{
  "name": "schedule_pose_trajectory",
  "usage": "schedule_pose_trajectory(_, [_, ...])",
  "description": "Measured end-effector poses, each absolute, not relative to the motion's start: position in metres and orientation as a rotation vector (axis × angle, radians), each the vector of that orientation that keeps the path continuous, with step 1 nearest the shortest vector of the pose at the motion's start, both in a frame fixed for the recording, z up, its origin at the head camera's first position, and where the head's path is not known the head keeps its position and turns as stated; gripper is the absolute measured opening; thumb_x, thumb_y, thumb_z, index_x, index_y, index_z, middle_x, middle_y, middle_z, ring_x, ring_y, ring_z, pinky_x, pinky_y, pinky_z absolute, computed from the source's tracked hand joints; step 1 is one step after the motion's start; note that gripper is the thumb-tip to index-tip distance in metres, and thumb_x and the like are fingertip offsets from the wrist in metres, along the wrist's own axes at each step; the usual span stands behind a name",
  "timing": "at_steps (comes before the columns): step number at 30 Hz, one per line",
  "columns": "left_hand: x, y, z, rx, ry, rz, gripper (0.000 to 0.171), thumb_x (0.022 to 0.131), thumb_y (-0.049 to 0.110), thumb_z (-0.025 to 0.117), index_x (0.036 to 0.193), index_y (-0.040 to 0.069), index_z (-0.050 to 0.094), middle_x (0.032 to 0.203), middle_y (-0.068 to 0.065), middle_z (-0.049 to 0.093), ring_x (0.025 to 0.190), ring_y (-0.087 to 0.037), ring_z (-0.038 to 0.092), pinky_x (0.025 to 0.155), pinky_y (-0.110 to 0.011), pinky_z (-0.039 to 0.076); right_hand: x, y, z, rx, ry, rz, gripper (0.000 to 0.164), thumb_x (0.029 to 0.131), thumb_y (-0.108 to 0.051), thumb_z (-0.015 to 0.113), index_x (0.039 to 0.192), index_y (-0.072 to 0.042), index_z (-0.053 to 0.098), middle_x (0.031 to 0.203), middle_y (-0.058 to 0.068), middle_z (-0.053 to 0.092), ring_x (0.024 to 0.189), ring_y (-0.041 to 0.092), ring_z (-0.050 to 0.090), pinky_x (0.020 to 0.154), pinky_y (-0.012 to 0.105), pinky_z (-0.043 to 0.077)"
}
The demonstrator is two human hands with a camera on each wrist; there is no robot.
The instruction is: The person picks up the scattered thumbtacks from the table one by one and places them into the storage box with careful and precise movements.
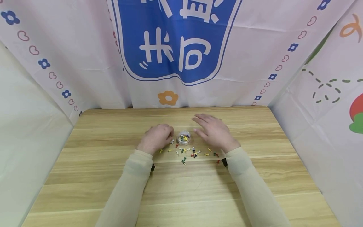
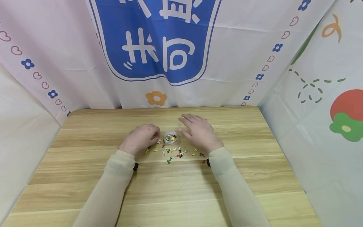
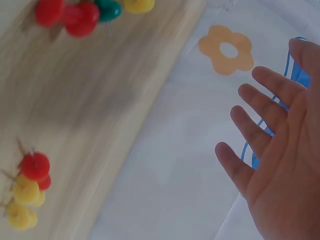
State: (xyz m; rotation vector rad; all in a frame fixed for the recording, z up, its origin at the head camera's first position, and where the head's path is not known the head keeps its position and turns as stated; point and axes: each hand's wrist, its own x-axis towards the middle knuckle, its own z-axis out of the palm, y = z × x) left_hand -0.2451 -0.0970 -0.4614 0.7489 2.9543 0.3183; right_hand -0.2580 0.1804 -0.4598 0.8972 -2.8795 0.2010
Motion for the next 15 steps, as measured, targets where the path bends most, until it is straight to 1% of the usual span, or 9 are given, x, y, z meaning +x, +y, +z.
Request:
schedule_pose_trajectory(7, [-0.243,-0.091,-0.465,0.753,2.944,0.24,0.007,0.096,0.023,0.073,0.102,0.018,0.072,0.096,0.004,0.068,0.086,-0.014,0.064,0.083,-0.039,0.059,-0.261,0.19,-0.46,0.852,-2.924,0.147,0.071,0.106,-0.064,0.033,0.165,-0.023,0.031,0.171,0.002,0.024,0.156,0.028,0.021,0.125,0.051,0.02])
schedule_pose_trajectory(10, [-0.243,-0.089,-0.466,0.748,2.947,0.227,0.006,0.096,0.022,0.073,0.101,0.018,0.072,0.095,0.004,0.069,0.085,-0.014,0.064,0.082,-0.039,0.059,-0.261,0.193,-0.46,0.837,-2.938,0.148,0.073,0.105,-0.066,0.031,0.166,-0.025,0.027,0.172,0.001,0.02,0.157,0.027,0.017,0.126,0.052,0.017])
schedule_pose_trajectory(15, [-0.244,-0.088,-0.47,0.739,2.953,0.21,0.004,0.097,0.021,0.073,0.1,0.018,0.072,0.094,0.004,0.069,0.084,-0.013,0.064,0.08,-0.039,0.059,-0.261,0.195,-0.459,0.818,-2.946,0.158,0.074,0.105,-0.067,0.031,0.166,-0.025,0.026,0.173,0.0,0.018,0.157,0.025,0.015,0.126,0.052,0.016])
